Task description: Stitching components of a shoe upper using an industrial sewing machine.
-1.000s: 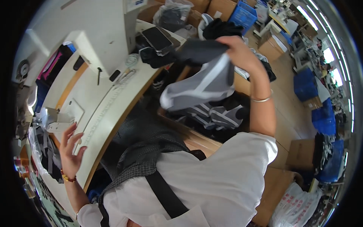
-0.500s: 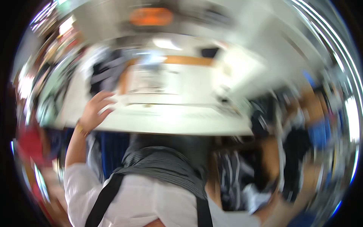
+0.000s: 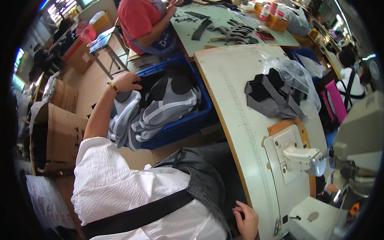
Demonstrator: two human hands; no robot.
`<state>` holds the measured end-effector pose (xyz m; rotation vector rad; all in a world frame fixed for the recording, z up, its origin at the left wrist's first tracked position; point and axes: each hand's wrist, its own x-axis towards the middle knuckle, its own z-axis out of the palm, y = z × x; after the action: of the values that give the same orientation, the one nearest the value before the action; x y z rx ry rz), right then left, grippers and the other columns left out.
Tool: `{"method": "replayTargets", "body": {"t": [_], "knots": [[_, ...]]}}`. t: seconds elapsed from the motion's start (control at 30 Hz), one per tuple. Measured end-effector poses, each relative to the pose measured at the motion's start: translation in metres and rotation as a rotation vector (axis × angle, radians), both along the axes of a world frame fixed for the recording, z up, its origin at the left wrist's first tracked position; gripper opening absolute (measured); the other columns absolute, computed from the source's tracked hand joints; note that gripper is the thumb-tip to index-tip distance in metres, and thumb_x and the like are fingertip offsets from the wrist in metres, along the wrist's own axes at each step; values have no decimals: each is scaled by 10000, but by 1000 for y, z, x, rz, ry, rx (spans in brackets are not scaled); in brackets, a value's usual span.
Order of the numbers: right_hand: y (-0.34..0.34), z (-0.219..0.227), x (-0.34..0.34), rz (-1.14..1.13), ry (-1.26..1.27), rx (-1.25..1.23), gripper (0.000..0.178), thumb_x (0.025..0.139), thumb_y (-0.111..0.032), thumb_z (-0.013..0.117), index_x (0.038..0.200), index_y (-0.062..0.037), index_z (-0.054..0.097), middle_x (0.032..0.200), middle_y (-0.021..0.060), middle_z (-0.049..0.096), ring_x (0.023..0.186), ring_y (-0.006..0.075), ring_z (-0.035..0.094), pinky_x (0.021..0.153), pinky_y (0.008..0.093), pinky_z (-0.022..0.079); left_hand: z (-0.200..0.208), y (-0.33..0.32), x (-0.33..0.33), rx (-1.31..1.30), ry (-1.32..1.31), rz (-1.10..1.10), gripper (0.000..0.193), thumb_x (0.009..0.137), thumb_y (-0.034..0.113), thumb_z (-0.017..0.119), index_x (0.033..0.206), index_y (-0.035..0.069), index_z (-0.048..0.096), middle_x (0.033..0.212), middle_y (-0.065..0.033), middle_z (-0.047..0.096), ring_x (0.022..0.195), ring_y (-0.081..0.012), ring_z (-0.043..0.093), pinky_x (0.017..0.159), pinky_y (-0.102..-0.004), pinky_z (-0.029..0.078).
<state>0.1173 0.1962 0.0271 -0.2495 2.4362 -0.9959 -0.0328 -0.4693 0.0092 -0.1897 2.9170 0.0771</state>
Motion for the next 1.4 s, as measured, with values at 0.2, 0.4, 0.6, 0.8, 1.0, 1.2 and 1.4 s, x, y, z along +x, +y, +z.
{"method": "replayTargets", "body": {"t": [0.2, 0.4, 0.6, 0.8, 1.0, 1.2, 1.4], "knots": [[-49, 9, -66, 287, 168, -74, 431, 843, -100, 763, 1265, -62, 681, 1007, 96, 756, 943, 285, 707, 854, 385, 538, -84, -9, -10, 543, 245, 205, 456, 942, 405, 715, 1156, 3, 741, 1070, -189, 761, 1004, -303, 722, 906, -379, 547], [-73, -14, -80, 325, 156, -80, 429, 903, -157, 739, 1321, -104, 654, 1022, 88, 742, 957, 278, 703, 878, 369, 544, -179, 44, -129, 127, 402, 346, 596, 899, 583, 674, 1078, 16, 720, 1148, -221, 687, 1115, -420, 626, 939, -503, 529], [-39, -20, -61, 240, 10, -174, 391, 957, -143, 694, 1343, -104, 651, 1055, 80, 754, 989, 229, 719, 908, 341, 539, -128, 50, -147, 770, 496, 398, 457, 856, 301, 786, 1079, -85, 685, 1058, -223, 741, 970, -347, 716, 890, -384, 541], [-40, -19, -66, -22, 166, -640, 767, 945, -319, 743, 1559, -28, 388, 1298, 152, 670, 1231, 271, 631, 1080, 403, 464, 7, 165, -53, 1251, 760, -112, 211, 884, 89, 766, 801, 5, 590, 732, -64, 580, 721, -94, 557, 639, -325, 479], [-68, -39, -72, -241, 352, -1004, 1005, 747, -360, 928, 1532, -13, 406, 1515, 180, 497, 1425, 297, 469, 1187, 440, 343, 61, 334, -37, 1039, 723, -1356, 281, 815, 144, 825, 870, 12, 583, 885, -148, 630, 679, -300, 660, 537, -377, 519], [-14, -42, -37, -871, 571, -1045, 550, 808, 57, 593, 1355, 86, 548, 1304, 201, 626, 1193, 331, 639, 1081, 483, 502, 67, 435, -60, 1115, 996, -1466, 423, 827, 326, 785, 1103, 41, 639, 1076, -114, 615, 969, -286, 639, 760, -409, 542], [35, -56, 4, -946, 667, -1161, 561, 825, 70, 606, 1380, 92, 531, 1353, 190, 611, 1253, 329, 605, 1106, 463, 475, 48, 450, -91, 815, 920, -1108, 495, 846, 357, 803, 1262, 134, 654, 1195, -91, 654, 1055, -315, 647, 871, -443, 524]]}}
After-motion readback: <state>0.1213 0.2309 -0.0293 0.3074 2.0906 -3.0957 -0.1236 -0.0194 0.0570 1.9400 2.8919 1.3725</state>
